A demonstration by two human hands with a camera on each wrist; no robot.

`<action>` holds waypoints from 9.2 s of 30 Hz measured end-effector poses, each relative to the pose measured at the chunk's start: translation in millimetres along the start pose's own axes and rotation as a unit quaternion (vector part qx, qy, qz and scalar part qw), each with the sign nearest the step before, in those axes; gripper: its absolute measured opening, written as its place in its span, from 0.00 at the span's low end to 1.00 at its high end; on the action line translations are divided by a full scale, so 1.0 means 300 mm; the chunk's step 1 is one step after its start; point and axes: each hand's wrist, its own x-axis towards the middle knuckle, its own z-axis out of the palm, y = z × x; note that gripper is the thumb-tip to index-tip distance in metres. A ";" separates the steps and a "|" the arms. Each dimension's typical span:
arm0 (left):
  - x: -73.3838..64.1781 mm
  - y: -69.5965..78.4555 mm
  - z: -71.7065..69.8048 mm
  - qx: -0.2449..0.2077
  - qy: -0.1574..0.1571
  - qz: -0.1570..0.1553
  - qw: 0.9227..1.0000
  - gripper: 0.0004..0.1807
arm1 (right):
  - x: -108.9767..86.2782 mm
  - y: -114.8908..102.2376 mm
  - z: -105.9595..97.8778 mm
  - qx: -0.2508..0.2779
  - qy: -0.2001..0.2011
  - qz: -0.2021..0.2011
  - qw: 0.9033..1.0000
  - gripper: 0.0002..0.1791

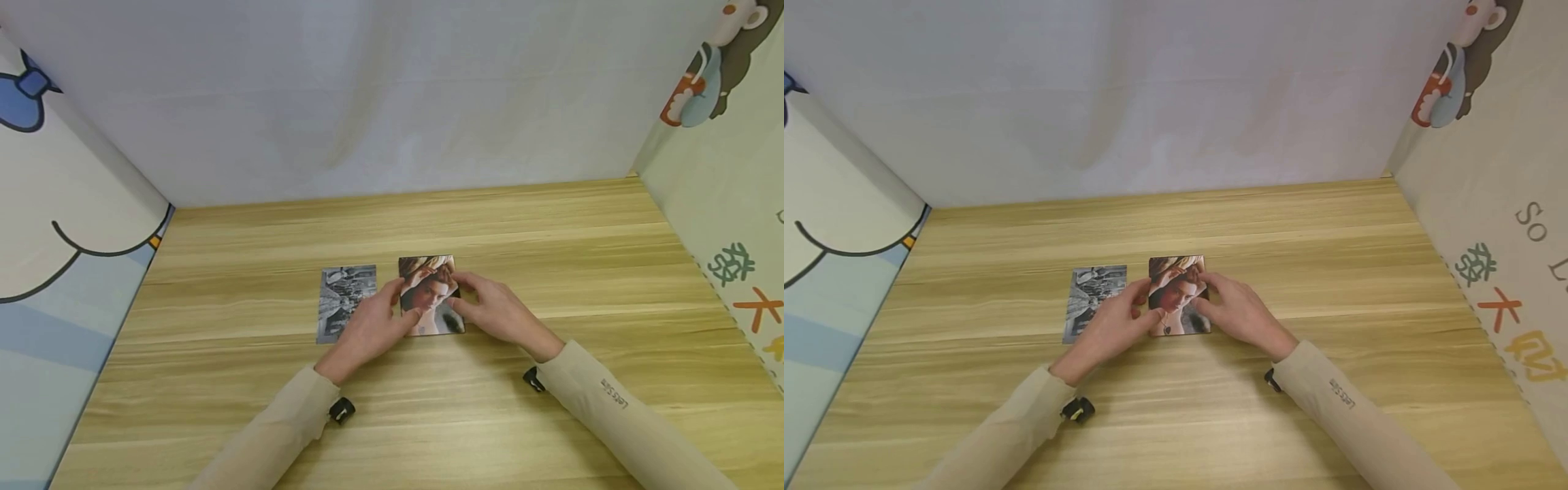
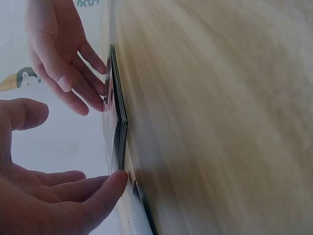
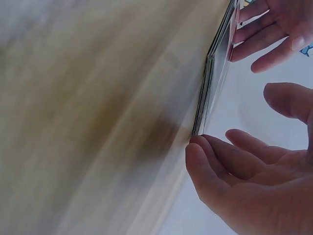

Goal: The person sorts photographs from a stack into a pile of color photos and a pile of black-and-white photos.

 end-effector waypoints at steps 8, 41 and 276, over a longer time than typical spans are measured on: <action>-0.011 0.011 -0.005 -0.015 0.012 0.012 1.000 0.39 | -0.016 -0.009 -0.009 0.024 0.012 0.000 1.000 0.30; -0.021 0.025 0.026 -0.207 0.149 0.069 0.964 0.32 | -0.038 -0.022 -0.018 0.122 0.112 0.011 0.986 0.28; -0.014 0.031 0.050 0.080 0.077 0.124 0.986 0.50 | -0.103 0.045 -0.056 0.020 0.110 0.004 0.994 0.37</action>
